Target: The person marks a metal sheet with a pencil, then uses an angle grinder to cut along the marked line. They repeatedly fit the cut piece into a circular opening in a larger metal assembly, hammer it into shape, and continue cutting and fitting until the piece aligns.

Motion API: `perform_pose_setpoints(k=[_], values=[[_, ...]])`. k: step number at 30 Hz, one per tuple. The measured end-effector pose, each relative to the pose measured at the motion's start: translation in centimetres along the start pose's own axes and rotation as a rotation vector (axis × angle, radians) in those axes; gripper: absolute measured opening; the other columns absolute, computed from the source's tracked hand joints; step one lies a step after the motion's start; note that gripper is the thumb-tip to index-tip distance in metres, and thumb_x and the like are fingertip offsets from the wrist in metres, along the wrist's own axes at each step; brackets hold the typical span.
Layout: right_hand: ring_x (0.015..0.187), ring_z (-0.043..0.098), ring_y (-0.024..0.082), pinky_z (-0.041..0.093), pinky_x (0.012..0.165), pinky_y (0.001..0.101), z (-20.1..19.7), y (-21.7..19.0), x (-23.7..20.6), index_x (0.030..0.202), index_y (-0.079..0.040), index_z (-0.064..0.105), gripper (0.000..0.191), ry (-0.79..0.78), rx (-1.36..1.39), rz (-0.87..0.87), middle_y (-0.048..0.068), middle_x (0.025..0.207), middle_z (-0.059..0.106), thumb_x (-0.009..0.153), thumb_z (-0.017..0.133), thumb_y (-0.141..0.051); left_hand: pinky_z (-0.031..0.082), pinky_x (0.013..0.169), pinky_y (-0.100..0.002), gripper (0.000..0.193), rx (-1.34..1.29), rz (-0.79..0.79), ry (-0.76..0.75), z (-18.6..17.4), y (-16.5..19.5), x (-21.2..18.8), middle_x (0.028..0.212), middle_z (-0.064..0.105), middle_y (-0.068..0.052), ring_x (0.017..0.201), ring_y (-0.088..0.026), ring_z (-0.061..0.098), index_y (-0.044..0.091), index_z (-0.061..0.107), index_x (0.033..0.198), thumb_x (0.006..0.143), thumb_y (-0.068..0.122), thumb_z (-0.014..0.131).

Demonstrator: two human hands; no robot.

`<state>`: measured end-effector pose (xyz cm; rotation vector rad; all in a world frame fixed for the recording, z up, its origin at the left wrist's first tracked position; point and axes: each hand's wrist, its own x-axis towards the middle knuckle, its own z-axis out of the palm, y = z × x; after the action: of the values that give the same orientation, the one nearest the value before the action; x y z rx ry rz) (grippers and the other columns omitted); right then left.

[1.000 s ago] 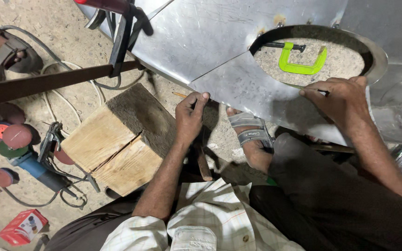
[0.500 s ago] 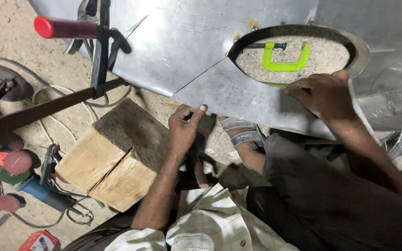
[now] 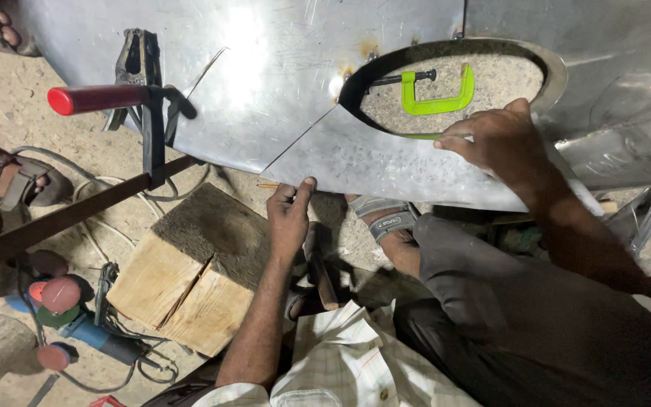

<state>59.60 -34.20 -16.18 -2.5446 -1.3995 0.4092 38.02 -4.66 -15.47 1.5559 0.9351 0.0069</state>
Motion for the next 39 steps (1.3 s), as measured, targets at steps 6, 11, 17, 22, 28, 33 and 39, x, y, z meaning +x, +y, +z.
perform_pose_setpoints(k=[6,11,17,22,28,33,39], values=[[0.065,0.064,0.011,0.04,0.083,0.0404,0.9,0.2,-0.3,0.097,-0.019,0.083,0.03,-0.017,-0.055,-0.011,0.001,0.085,0.078,0.094,0.08,-0.049,0.041,0.07,-0.032,0.04,-0.026,0.046,0.021,0.2,0.7,-0.1,0.073,0.05,-0.002,0.073,-0.012,0.047,-0.002,0.058,0.069,0.099,0.02,0.071],[0.061,0.061,0.011,0.041,0.084,0.0404,0.7,-0.3,-0.6,0.096,-0.02,0.082,0.029,-0.009,-0.08,0.026,0.001,0.081,0.076,0.093,0.08,-0.05,0.046,0.073,-0.033,0.045,-0.037,-0.003,0.044,0.7,1.2,0.0,0.071,0.057,-0.004,0.071,-0.013,0.052,-0.001,0.059,0.063,0.1,0.023,0.07],[0.059,0.06,0.011,0.04,0.084,0.0403,0.7,-0.5,-0.3,0.097,-0.022,0.083,0.03,-0.045,-0.123,0.054,0.0,0.081,0.077,0.096,0.079,-0.052,0.043,0.063,-0.032,0.055,0.049,-0.118,0.049,0.8,2.0,0.0,0.062,0.055,-0.004,0.061,-0.012,0.048,-0.001,0.062,0.06,0.102,0.034,0.069],[0.062,0.063,0.015,0.041,0.084,0.0408,0.3,-0.7,-0.1,0.097,-0.021,0.083,0.03,-0.049,-0.009,0.087,0.003,0.084,0.077,0.094,0.077,-0.05,0.036,0.049,-0.033,0.057,-0.011,-0.324,-0.027,1.0,2.5,0.5,0.05,0.061,-0.002,0.044,-0.011,0.042,-0.001,0.075,0.063,0.099,0.043,0.067],[0.066,0.069,0.017,0.047,0.087,0.0393,-1.3,-0.6,1.0,0.102,-0.016,0.082,0.03,-0.168,0.187,0.143,0.008,0.084,0.078,0.094,0.073,-0.044,0.03,0.043,-0.032,0.068,0.079,-0.214,-0.038,1.6,1.6,0.5,0.045,0.053,-0.002,0.041,-0.01,0.036,-0.002,0.062,0.051,0.102,0.043,0.067],[0.078,0.072,0.022,0.052,0.084,0.0453,-2.4,-1.9,2.9,0.123,-0.018,0.073,0.036,-0.507,0.082,0.245,0.009,0.093,0.079,0.094,0.067,-0.039,0.027,0.04,-0.031,0.067,0.143,-0.167,0.014,2.2,0.5,0.5,0.04,0.042,0.003,0.035,-0.01,0.032,0.01,0.05,0.044,0.099,0.045,0.067],[0.09,0.074,0.022,0.059,0.089,0.0444,-2.0,-3.7,4.4,0.123,-0.018,0.074,0.032,-0.604,0.253,0.373,0.008,0.104,0.078,0.108,0.055,-0.04,0.022,0.04,-0.032,0.073,0.133,-0.115,0.03,2.3,-0.1,0.3,0.039,0.033,0.005,0.035,-0.009,0.028,0.013,0.038,0.042,0.1,0.046,0.067]])
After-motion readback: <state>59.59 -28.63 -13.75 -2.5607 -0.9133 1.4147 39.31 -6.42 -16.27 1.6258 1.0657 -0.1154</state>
